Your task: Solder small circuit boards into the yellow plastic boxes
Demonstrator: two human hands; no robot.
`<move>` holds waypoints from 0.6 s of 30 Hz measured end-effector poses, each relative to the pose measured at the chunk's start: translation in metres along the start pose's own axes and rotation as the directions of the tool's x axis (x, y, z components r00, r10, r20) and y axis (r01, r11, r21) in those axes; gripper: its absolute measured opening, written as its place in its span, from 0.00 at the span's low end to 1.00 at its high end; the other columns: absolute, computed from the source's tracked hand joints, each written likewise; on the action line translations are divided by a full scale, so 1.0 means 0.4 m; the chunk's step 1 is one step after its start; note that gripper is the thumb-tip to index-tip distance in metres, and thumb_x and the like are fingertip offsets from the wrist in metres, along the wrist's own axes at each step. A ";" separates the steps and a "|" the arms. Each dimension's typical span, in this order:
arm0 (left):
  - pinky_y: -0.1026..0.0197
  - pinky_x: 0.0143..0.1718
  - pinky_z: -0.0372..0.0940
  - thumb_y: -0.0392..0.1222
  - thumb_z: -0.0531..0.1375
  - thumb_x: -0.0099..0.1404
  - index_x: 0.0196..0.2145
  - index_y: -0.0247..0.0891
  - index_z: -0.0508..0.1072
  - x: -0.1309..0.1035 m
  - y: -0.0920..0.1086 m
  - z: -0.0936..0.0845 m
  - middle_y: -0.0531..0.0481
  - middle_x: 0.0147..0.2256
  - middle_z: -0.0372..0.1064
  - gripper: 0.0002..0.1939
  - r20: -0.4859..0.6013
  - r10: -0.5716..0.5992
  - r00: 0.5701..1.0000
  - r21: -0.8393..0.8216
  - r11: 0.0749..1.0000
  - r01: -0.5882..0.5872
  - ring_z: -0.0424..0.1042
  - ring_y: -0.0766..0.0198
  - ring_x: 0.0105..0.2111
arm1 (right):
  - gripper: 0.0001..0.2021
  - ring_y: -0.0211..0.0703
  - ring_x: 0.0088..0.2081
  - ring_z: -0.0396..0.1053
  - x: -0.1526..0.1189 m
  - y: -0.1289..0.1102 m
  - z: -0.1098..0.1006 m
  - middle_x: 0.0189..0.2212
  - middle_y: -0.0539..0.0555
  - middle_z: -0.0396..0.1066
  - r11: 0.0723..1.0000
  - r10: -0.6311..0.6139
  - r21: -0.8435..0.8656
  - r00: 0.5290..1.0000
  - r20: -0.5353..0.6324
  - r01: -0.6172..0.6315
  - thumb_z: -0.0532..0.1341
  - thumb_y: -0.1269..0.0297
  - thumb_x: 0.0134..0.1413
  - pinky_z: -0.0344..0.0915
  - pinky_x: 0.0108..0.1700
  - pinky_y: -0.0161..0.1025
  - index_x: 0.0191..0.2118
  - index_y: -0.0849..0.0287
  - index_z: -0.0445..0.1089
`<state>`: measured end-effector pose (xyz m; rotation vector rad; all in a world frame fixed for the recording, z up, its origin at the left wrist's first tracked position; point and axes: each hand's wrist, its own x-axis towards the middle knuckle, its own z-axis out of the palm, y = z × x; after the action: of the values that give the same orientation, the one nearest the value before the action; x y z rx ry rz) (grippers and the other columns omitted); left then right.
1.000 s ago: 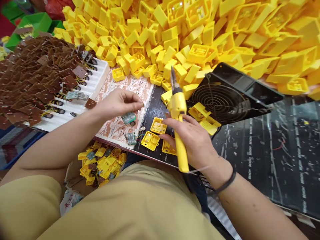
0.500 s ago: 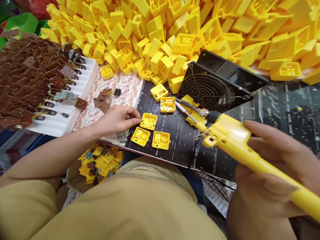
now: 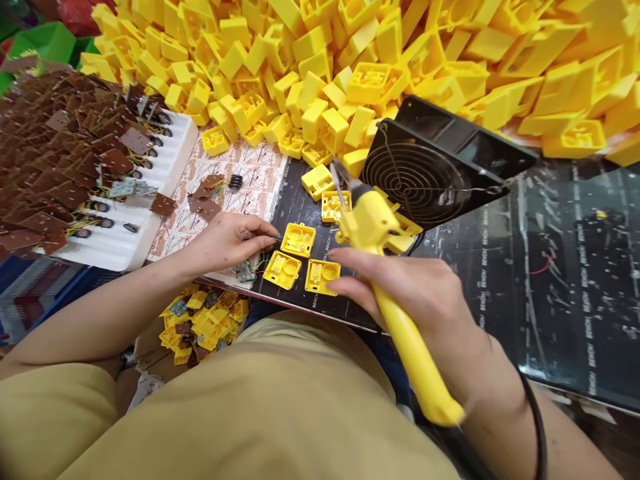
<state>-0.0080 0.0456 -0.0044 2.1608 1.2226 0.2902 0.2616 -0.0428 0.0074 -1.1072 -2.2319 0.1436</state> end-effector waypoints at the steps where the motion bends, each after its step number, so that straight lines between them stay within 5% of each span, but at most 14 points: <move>1: 0.63 0.39 0.68 0.39 0.60 0.63 0.37 0.38 0.80 -0.004 -0.002 -0.002 0.49 0.35 0.81 0.09 -0.006 0.008 1.000 0.013 1.000 -0.008 0.78 0.64 0.35 | 0.10 0.36 0.28 0.73 0.020 0.013 0.008 0.30 0.48 0.75 0.997 -0.074 0.011 0.996 0.048 0.074 0.58 0.67 0.65 0.68 0.32 0.31 0.51 0.56 0.67; 8: 0.64 0.38 0.68 0.39 0.60 0.62 0.34 0.37 0.79 -0.020 -0.014 -0.004 0.51 0.32 0.80 0.07 -0.088 0.017 0.996 -0.035 0.999 -0.020 0.77 0.65 0.33 | 0.13 0.44 0.37 0.69 0.109 0.087 0.099 0.27 0.50 0.69 0.954 -0.276 -0.052 0.932 0.233 0.295 0.49 0.71 0.68 0.66 0.40 0.40 0.51 0.57 0.68; 12: 0.64 0.35 0.68 0.42 0.61 0.61 0.31 0.36 0.78 -0.018 -0.018 0.001 0.50 0.29 0.78 0.08 -0.082 -0.016 0.997 -0.164 0.986 0.002 0.75 0.66 0.30 | 0.11 0.46 0.39 0.68 0.112 0.079 0.119 0.27 0.50 0.70 0.959 -0.229 -0.118 0.951 0.207 0.257 0.53 0.68 0.66 0.66 0.44 0.42 0.50 0.54 0.68; 18: 0.65 0.32 0.67 0.43 0.61 0.59 0.30 0.35 0.76 -0.008 -0.023 0.009 0.51 0.27 0.76 0.08 -0.046 -0.040 0.998 -0.315 0.949 0.024 0.73 0.67 0.28 | 0.09 0.40 0.35 0.73 0.100 0.038 0.120 0.34 0.51 0.74 0.982 -0.143 -0.107 0.981 0.134 0.158 0.58 0.63 0.66 0.69 0.37 0.35 0.49 0.57 0.66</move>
<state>-0.0145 0.0446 -0.0126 1.8672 1.1522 0.4959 0.2260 0.0053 -0.0164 -1.0091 -2.4546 0.0185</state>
